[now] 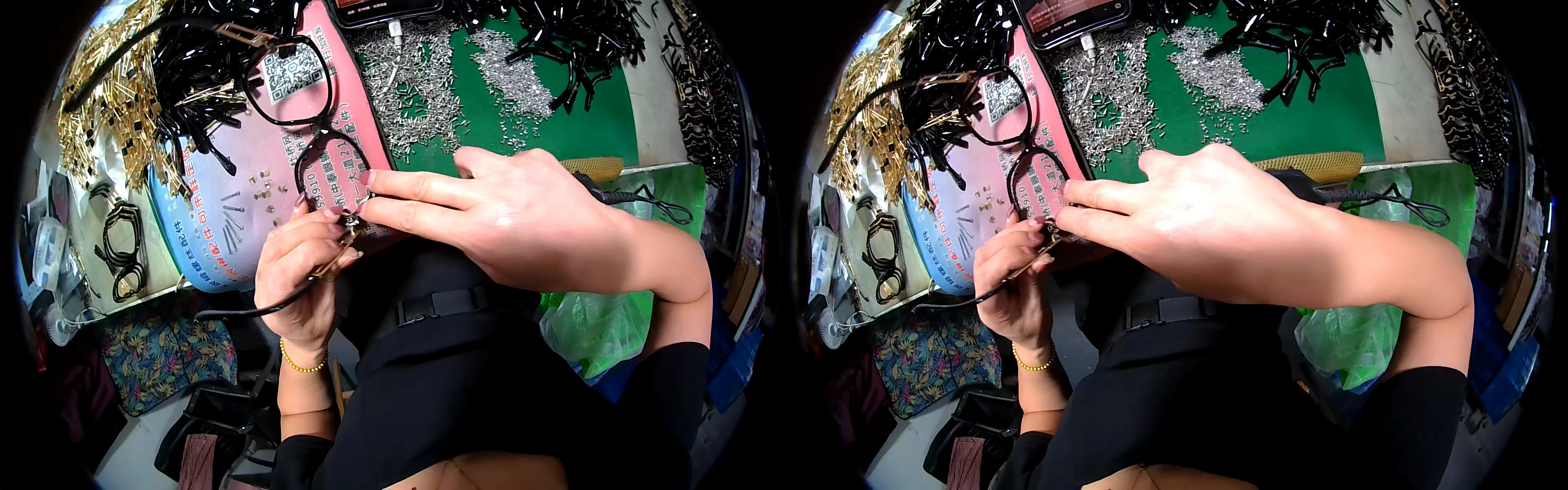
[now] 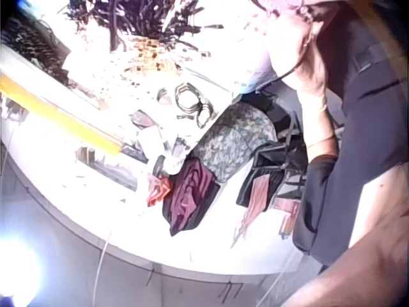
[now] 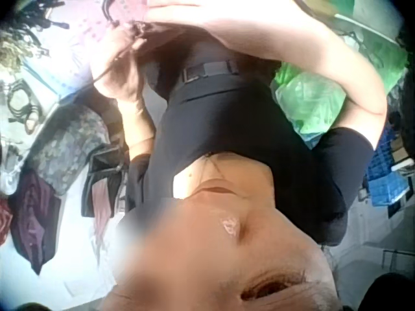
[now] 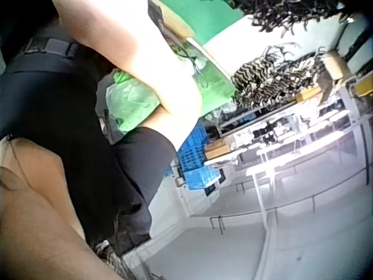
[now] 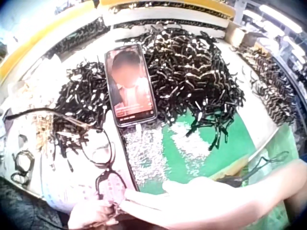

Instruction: The person assembles eyeglasses by hand, repeatedly picking up black plastic frames and inserting small metal screws into the hinge areas. The person uses a small screwdriver to tighten the screws and then places the assembled glasses on the table. The process is repeated multiple times with different frames.

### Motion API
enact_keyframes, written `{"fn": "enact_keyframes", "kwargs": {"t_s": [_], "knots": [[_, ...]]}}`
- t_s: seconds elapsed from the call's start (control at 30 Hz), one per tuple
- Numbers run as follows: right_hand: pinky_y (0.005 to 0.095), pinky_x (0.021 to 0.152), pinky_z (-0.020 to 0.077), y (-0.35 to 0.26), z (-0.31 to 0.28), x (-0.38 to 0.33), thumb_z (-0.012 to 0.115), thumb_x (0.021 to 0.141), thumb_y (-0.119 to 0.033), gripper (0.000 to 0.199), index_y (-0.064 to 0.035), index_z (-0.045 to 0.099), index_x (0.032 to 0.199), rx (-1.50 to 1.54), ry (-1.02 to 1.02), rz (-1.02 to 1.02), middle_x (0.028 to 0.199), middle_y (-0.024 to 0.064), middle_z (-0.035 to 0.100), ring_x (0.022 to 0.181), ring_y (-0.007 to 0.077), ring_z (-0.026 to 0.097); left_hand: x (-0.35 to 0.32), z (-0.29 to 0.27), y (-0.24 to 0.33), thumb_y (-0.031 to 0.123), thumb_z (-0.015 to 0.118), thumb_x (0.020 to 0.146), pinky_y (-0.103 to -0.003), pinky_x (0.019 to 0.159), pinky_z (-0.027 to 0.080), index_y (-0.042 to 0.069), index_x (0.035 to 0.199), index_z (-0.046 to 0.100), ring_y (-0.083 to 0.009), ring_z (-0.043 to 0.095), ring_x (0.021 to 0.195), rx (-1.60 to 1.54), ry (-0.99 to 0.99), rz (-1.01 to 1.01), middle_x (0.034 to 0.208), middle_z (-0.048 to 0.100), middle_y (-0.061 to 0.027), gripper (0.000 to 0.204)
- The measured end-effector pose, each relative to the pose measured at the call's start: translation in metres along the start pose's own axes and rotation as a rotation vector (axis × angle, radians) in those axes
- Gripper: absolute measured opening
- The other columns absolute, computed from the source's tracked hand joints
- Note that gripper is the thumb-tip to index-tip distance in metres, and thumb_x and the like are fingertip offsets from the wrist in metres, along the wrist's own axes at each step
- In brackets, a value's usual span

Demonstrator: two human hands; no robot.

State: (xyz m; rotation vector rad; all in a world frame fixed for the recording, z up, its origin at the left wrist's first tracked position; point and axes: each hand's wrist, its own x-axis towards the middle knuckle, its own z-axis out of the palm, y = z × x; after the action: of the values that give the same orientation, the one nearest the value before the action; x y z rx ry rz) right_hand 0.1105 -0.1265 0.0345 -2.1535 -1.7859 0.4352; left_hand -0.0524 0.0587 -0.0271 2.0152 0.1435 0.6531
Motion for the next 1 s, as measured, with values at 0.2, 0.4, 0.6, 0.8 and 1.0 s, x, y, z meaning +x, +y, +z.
{"fn": "enact_keyframes", "kwargs": {"t_s": [0.2,0.4,0.6,0.8,1.0], "knots": [[0.0277,0.047,0.0520,-0.002,0.000,0.001,0.068,0.073,-0.002,0.064,-0.0231,0.063,0.133,0.014,-0.010,0.014,0.139,-0.0051,0.060,0.070,0.0211,0.059,0.002,0.002,-0.001,-0.006,0.081,0.069,-0.045,0.096,0.054,0.001,0.083,0.064,-0.0281,0.073,0.090,-0.007,0.040,0.021,0.090,0.072,-0.0120,0.023],[0.0259,0.047,0.0510,-0.001,0.001,0.002,0.068,0.073,-0.002,0.064,-0.0230,0.063,0.133,0.022,0.001,0.014,0.137,-0.0058,0.061,0.070,0.0193,0.058,0.008,-0.004,0.002,-0.006,0.082,0.070,-0.046,0.095,0.055,0.003,0.090,0.064,-0.0273,0.072,0.089,0.079,-0.046,0.073,0.090,0.072,-0.0110,0.028],[0.0241,0.047,0.0502,0.001,0.000,0.002,0.069,0.072,-0.003,0.065,-0.0221,0.063,0.134,0.014,-0.009,0.003,0.135,-0.0058,0.061,0.070,0.0175,0.057,0.009,-0.002,0.003,-0.003,0.082,0.068,-0.047,0.092,0.057,0.003,0.091,0.065,-0.0277,0.072,0.087,0.162,-0.067,0.125,0.090,0.071,-0.0101,0.030],[0.0244,0.047,0.0507,0.002,-0.001,0.003,0.068,0.072,-0.003,0.064,-0.0207,0.063,0.133,0.030,-0.045,0.015,0.136,-0.0038,0.060,0.071,0.0182,0.058,0.015,-0.001,0.001,-0.004,0.079,0.069,-0.048,0.089,0.058,0.003,0.091,0.065,-0.0272,0.071,0.080,0.192,-0.088,0.107,0.085,0.069,-0.0098,0.027],[0.0288,0.053,0.0553,0.007,-0.003,0.003,0.064,0.079,-0.007,0.052,-0.0074,0.062,0.131,0.107,-0.019,-0.031,0.131,0.0059,0.061,0.073,0.0226,0.063,0.027,-0.011,-0.002,-0.006,0.077,0.068,-0.044,0.082,0.059,0.005,0.093,0.064,-0.0264,0.069,0.078,0.249,-0.229,0.122,0.083,0.066,-0.0078,0.030]]}}
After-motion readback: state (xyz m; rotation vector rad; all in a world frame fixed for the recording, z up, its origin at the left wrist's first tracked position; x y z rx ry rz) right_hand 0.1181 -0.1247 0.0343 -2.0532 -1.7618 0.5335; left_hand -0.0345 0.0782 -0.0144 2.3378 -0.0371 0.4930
